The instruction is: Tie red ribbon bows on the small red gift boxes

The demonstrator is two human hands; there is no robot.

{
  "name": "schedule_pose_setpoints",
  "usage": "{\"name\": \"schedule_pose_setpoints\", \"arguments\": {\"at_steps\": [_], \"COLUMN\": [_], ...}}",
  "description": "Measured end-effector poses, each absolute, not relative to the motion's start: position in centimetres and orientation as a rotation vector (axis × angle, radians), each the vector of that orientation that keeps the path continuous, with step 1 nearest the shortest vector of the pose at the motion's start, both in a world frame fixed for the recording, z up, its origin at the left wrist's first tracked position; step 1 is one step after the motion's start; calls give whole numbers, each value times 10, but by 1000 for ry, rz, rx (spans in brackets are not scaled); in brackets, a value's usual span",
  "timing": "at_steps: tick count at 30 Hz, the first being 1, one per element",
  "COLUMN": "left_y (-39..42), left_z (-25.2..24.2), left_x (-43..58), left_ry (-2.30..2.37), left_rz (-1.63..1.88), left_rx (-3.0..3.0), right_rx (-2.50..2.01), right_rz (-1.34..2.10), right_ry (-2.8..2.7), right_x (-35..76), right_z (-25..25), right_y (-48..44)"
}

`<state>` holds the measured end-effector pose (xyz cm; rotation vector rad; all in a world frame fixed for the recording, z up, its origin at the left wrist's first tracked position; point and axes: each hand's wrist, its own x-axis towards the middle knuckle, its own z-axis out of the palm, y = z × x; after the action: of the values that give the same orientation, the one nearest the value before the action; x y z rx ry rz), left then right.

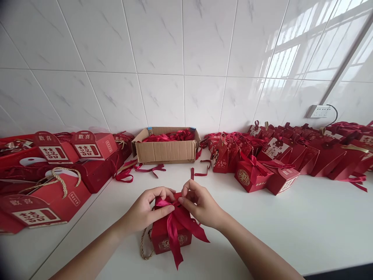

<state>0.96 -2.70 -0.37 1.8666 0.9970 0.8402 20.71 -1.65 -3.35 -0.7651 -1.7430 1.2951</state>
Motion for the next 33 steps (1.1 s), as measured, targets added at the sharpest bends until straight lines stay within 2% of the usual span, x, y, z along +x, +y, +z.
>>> {"name": "schedule_pose_setpoints", "arguments": {"at_steps": [7, 20, 27, 33], "left_y": [-28, -26, -27, -28], "left_z": [-15, -17, -16, -15], "left_x": [21, 18, 19, 21], "left_ry": [1054, 1081, 1119, 1116], "left_rz": [991, 964, 962, 962], "left_rx": [1692, 1650, 1677, 1689], "right_rx": [-777, -695, -826, -1029], "right_rz": [1316, 1387, 1415, 1247], "right_ry": [-1695, -1682, -1791, -1955], "right_x": [206, 218, 219, 220], "right_z": [-37, -33, -31, -24], "right_y": [-14, -2, 0, -6]}}
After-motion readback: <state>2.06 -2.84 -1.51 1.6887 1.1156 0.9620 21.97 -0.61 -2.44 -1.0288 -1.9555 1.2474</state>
